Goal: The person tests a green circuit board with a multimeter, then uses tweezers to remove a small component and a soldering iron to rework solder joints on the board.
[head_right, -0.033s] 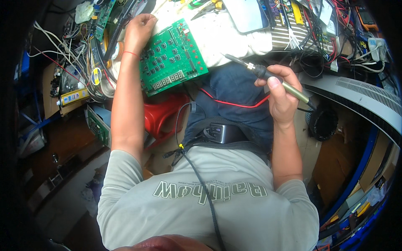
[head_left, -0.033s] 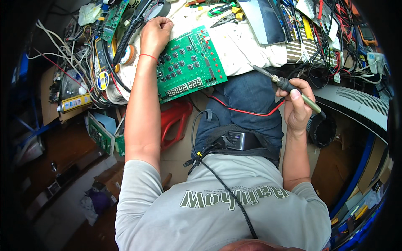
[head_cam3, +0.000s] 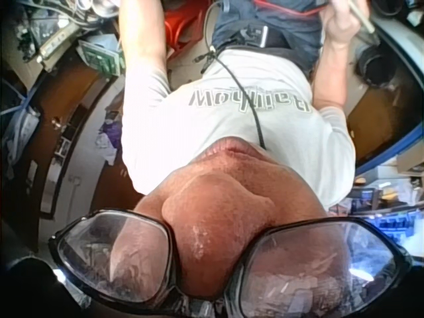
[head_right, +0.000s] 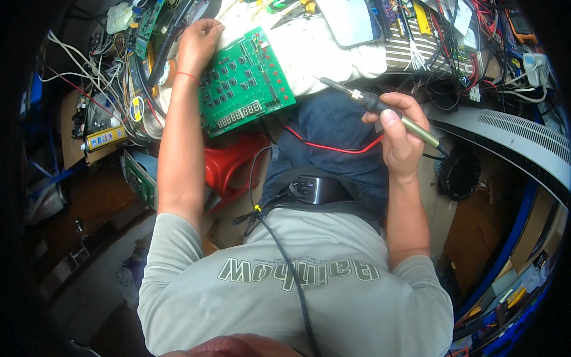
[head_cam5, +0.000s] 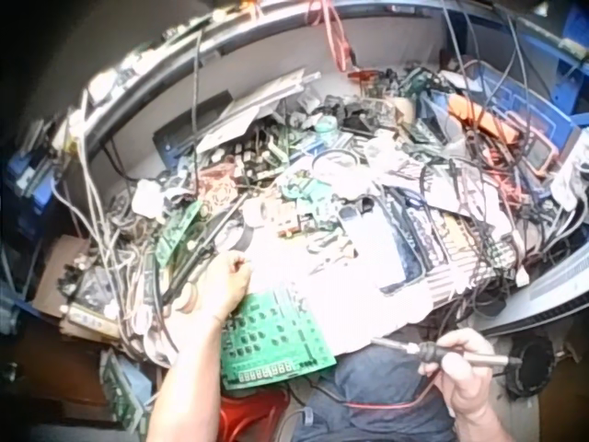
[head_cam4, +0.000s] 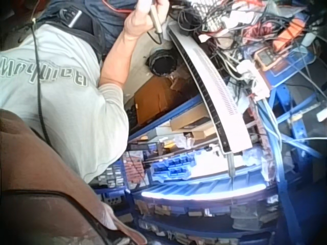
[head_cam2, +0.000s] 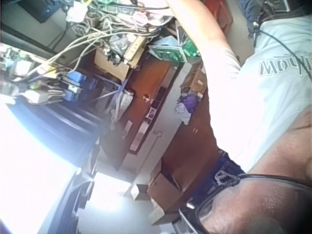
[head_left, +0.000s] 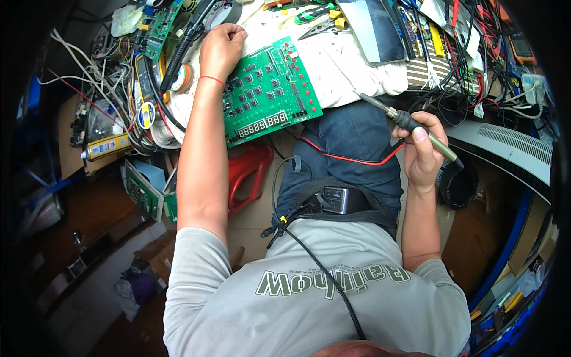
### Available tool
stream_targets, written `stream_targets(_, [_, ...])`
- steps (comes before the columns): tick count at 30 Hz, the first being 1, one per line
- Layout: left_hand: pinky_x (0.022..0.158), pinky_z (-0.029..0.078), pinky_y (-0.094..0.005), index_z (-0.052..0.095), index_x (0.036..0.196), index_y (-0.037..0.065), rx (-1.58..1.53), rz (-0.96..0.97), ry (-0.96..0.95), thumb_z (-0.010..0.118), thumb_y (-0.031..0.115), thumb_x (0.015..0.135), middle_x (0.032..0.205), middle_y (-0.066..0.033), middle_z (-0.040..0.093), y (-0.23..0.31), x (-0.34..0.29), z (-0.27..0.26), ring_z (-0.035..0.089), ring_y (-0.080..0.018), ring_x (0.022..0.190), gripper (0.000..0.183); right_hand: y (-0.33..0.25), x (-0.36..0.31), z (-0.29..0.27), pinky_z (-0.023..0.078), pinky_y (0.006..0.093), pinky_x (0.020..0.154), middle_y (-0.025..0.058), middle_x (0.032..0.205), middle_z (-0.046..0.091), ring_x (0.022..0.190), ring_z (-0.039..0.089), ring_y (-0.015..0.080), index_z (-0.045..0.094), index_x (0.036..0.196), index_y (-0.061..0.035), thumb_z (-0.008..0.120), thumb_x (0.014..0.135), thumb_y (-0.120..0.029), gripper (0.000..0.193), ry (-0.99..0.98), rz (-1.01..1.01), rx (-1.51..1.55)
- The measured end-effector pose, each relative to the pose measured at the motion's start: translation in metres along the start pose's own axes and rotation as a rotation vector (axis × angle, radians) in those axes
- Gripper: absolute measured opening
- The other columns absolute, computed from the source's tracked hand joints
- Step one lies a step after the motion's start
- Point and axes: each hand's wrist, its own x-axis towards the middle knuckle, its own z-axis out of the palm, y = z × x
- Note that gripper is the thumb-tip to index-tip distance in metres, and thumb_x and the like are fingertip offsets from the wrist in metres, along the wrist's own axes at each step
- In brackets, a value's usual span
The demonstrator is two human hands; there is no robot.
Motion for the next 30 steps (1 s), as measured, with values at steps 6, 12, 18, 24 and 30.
stream_targets(6, [0.081, 0.054, -0.0405, 0.078, 0.103, 0.007, 0.142, 0.152, 0.174, 0.069, 0.023, 0.09, 0.099, -0.0153, 0.073, 0.009, -0.001, -0.004, 0.07, -0.0331, 0.087, 0.022, -0.003, -0.003, -0.002, 0.056, 0.036, 0.083, 0.0159, 0.09, 0.071, 0.083, 0.069, 0.0217, 0.06, 0.116, 0.0062, 0.062, 0.094, -0.013, 0.029, 0.017, 0.001, 0.024])
stream_targets(12, [0.074, 0.054, -0.0377, 0.079, 0.096, 0.008, -0.072, 0.24, 0.028, 0.072, 0.022, 0.089, 0.089, -0.0111, 0.07, 0.075, -0.037, -0.016, 0.069, -0.0277, 0.081, 0.017, -0.006, -0.003, -0.002, 0.057, 0.0363, 0.083, 0.017, 0.093, 0.071, 0.084, 0.069, 0.0218, 0.06, 0.116, 0.0064, 0.062, 0.093, -0.012, 0.029, -0.005, -0.004, 0.041])
stream_targets(18, [0.076, 0.055, -0.0408, 0.079, 0.096, 0.011, 0.07, 0.327, -0.113, 0.072, 0.026, 0.089, 0.094, -0.0065, 0.069, 0.117, -0.056, 0.005, 0.069, -0.0296, 0.086, 0.017, -0.01, -0.002, -0.001, 0.058, 0.0371, 0.083, 0.0175, 0.096, 0.071, 0.085, 0.069, 0.0215, 0.061, 0.114, 0.0065, 0.062, 0.093, -0.012, 0.028, -0.015, -0.026, 0.038])
stream_targets(24, [0.074, 0.056, -0.043, 0.078, 0.093, 0.012, 0.164, 0.374, -0.109, 0.068, 0.022, 0.09, 0.094, -0.0073, 0.068, 0.123, -0.057, 0.026, 0.069, -0.0312, 0.085, 0.015, -0.011, -0.007, -0.006, 0.055, 0.0376, 0.083, 0.0146, 0.091, 0.069, 0.083, 0.067, 0.0228, 0.057, 0.119, 0.005, 0.062, 0.094, -0.019, 0.035, 0.002, -0.003, -0.043])
stream_targets(30, [0.074, 0.056, -0.0449, 0.077, 0.09, 0.011, 0.17, 0.351, -0.129, 0.066, 0.019, 0.09, 0.095, -0.0091, 0.068, 0.124, -0.054, 0.035, 0.069, -0.0334, 0.085, 0.014, -0.01, -0.008, -0.007, 0.056, 0.0374, 0.082, 0.0153, 0.092, 0.069, 0.083, 0.067, 0.0223, 0.058, 0.118, 0.0054, 0.062, 0.094, -0.017, 0.033, 0.01, -0.001, -0.023])
